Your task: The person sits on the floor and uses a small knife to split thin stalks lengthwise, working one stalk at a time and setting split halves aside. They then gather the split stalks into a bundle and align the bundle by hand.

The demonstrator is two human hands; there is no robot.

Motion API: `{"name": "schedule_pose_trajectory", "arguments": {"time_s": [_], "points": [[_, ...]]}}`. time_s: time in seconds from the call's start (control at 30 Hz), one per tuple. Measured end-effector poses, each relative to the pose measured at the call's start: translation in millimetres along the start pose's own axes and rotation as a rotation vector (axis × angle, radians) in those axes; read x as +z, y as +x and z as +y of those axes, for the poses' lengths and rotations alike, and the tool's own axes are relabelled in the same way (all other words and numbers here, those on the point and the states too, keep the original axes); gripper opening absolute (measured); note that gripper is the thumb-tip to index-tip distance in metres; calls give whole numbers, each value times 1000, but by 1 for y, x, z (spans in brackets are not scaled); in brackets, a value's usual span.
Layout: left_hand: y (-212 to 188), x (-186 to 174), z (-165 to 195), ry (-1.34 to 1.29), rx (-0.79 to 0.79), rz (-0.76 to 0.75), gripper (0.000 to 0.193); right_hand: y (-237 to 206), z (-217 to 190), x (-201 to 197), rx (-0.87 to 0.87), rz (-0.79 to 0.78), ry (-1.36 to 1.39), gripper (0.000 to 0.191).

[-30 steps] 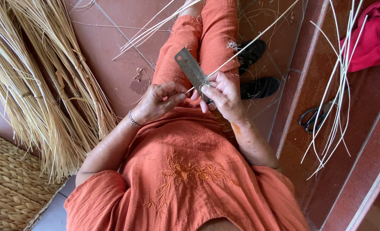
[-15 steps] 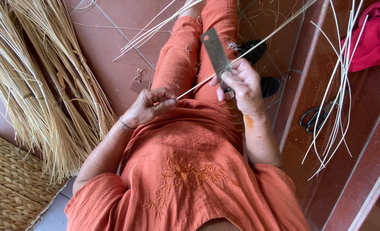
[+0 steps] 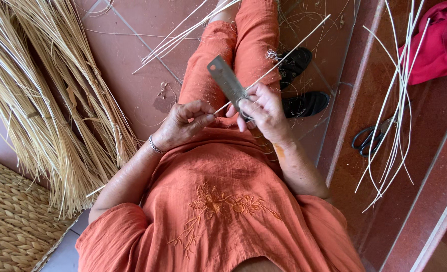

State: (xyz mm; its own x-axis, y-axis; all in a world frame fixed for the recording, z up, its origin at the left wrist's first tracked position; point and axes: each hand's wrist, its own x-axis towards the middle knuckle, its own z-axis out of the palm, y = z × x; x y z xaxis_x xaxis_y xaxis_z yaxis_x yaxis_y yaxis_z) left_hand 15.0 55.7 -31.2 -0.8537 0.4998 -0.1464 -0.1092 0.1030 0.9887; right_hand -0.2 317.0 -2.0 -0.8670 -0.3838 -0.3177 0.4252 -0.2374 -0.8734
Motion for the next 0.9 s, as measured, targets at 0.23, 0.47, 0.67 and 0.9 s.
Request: {"name": "schedule_pose_trajectory", "arguments": {"time_s": [0.23, 0.47, 0.67, 0.9], "points": [[-16, -4, -16, 37, -73, 23, 10, 0, -18, -28, -52, 114, -9, 11], [-21, -8, -21, 35, -109, -6, 11, -5, -24, -44, -139, 129, -13, 8], [-26, -10, -21, -20, -89, -15, 11, -7, -35, -58, -203, 171, -24, 9], [-30, -15, -23, -51, -113, -15, 12, -10, -42, -83, -246, 204, -42, 6]]}}
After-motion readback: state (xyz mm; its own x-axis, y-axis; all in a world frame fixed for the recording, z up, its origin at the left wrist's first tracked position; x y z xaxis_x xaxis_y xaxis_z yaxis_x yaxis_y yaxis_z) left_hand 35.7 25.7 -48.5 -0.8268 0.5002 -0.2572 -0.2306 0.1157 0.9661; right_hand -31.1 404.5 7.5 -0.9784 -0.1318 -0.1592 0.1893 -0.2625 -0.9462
